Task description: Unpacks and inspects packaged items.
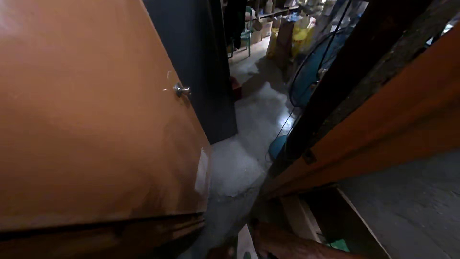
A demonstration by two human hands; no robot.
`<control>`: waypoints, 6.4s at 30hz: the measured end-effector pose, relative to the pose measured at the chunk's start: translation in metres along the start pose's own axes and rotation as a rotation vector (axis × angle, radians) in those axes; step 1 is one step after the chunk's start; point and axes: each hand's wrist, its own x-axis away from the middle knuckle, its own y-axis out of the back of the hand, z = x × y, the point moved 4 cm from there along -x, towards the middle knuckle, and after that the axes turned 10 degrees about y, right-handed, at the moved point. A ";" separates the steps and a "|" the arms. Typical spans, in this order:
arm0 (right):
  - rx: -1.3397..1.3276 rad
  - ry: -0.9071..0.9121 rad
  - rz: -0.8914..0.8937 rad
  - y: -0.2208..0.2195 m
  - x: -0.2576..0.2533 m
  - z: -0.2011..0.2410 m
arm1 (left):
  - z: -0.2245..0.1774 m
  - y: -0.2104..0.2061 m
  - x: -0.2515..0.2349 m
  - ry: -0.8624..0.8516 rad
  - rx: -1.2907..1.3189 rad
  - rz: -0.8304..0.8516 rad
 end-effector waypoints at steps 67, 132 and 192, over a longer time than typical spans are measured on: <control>1.269 -1.047 -1.031 0.451 -0.145 -0.477 | -0.345 -0.047 -0.773 -0.284 -0.318 0.558; 0.060 -1.504 -1.094 1.178 -0.072 -0.943 | -0.791 -0.246 -1.414 -0.874 -0.647 0.457; 0.373 -0.794 -1.327 1.385 -0.184 -1.034 | -0.976 -0.215 -1.626 -0.105 -0.090 0.749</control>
